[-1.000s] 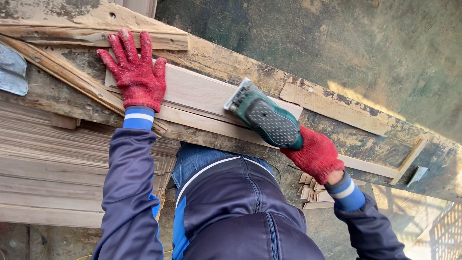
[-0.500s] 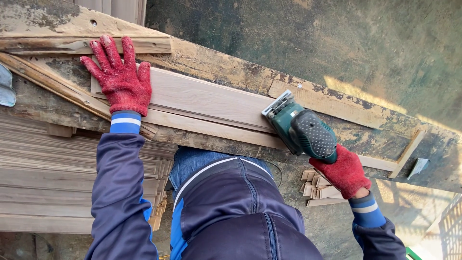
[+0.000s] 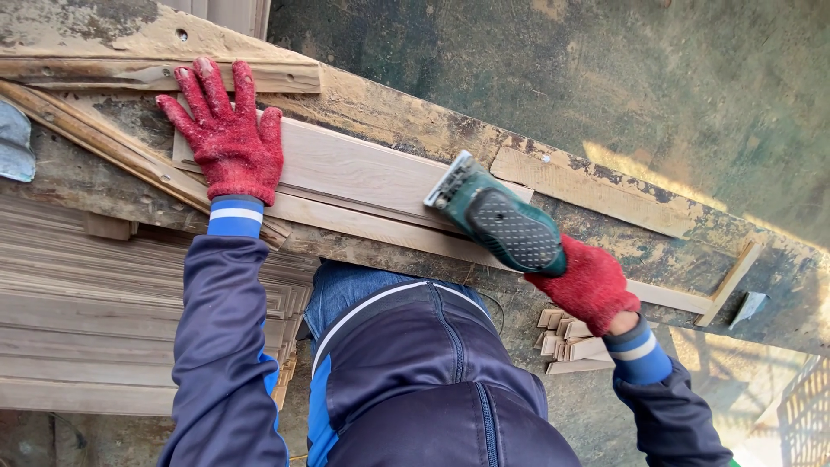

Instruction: The recorder is sanding wooden boards using a hand-held power sander on a workbench.

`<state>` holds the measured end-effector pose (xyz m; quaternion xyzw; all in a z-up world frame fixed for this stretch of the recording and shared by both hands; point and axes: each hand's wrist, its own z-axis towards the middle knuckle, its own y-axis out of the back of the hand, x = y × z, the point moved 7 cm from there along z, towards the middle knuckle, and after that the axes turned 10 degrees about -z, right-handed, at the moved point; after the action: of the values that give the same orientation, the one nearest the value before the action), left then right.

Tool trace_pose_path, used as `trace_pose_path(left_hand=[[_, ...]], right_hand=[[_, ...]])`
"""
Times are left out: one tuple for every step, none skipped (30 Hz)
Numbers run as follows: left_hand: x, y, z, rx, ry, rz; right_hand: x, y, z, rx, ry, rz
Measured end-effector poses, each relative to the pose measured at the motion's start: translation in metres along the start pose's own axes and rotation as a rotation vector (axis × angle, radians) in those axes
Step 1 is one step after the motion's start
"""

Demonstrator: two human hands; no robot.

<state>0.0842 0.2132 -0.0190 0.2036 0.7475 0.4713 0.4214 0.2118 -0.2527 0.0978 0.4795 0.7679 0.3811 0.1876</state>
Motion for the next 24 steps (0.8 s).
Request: trace_pose_path(left_hand=[[0.000, -0.001, 0.000, -0.003, -0.004, 0.008], [0.001, -0.001, 0.000, -0.004, -0.005, 0.008], [0.002, -0.002, 0.000, 0.003, 0.002, 0.008], [0.002, -0.003, 0.001, 0.011, 0.007, 0.008], [0.002, -0.002, 0.001, 0.011, 0.004, 0.008], [0.002, -0.002, 0.001, 0.018, 0.009, 0.009], [0.003, -0.002, 0.001, 0.026, 0.014, 0.011], [0.003, -0.002, 0.001, 0.024, 0.013, 0.012], [0.003, -0.002, 0.001, 0.019, 0.006, 0.014], [0.002, -0.003, 0.000, 0.014, 0.002, 0.014], [0.002, -0.001, 0.000, 0.012, 0.004, 0.012], [0.001, 0.000, 0.000, 0.000, -0.005, 0.001], [-0.001, 0.001, 0.000, -0.011, -0.014, -0.010], [-0.001, 0.001, -0.001, -0.012, -0.011, -0.011], [-0.001, 0.001, -0.001, -0.014, -0.012, -0.013], [-0.002, 0.002, -0.001, -0.015, -0.015, -0.014], [-0.001, 0.003, -0.001, -0.015, -0.012, -0.015], [-0.001, 0.002, -0.001, -0.003, -0.003, -0.015], [-0.001, 0.002, -0.001, 0.009, 0.006, -0.016], [-0.001, 0.002, -0.001, 0.010, 0.006, -0.017], [-0.002, 0.003, -0.001, -0.002, -0.004, -0.018], [-0.003, 0.004, -0.001, -0.012, -0.017, -0.018], [-0.004, 0.001, 0.000, -0.008, -0.021, -0.018], [-0.003, 0.001, 0.000, -0.007, -0.012, -0.013]], right_hand=[[0.013, 0.003, 0.003, 0.005, 0.049, 0.000], [0.024, 0.006, 0.006, 0.003, 0.049, 0.001], [0.038, 0.010, 0.009, -0.018, 0.093, 0.003], [0.051, 0.014, 0.012, -0.039, 0.136, 0.005], [0.056, 0.014, 0.014, -0.041, 0.134, 0.005], [0.062, 0.013, 0.017, -0.036, 0.159, 0.001], [0.068, 0.012, 0.019, -0.032, 0.184, -0.002], [0.069, 0.016, 0.019, -0.033, 0.185, -0.002], [0.064, 0.016, 0.020, 0.025, 0.105, -0.028], [0.059, 0.016, 0.020, 0.084, 0.025, -0.057], [0.049, 0.016, 0.018, 0.084, 0.027, -0.060], [0.035, 0.017, 0.016, 0.070, -0.032, -0.032], [0.021, 0.018, 0.014, 0.056, -0.090, -0.004], [0.012, 0.019, 0.010, 0.057, -0.088, -0.007], [-0.002, 0.021, 0.007, 0.039, -0.141, 0.004], [-0.015, 0.022, 0.002, 0.021, -0.195, 0.017], [-0.030, 0.016, 0.001, 0.022, -0.193, 0.015], [-0.046, 0.009, -0.001, 0.023, -0.212, 0.039], [-0.063, 0.003, -0.004, 0.024, -0.231, 0.063], [-0.066, 0.001, -0.004, 0.024, -0.233, 0.062], [-0.069, -0.002, -0.004, 0.044, -0.227, 0.054], [-0.071, -0.007, -0.006, 0.065, -0.224, 0.049], [-0.066, -0.005, -0.006, 0.067, -0.228, 0.051], [-0.056, -0.003, -0.004, 0.052, -0.173, 0.012]])
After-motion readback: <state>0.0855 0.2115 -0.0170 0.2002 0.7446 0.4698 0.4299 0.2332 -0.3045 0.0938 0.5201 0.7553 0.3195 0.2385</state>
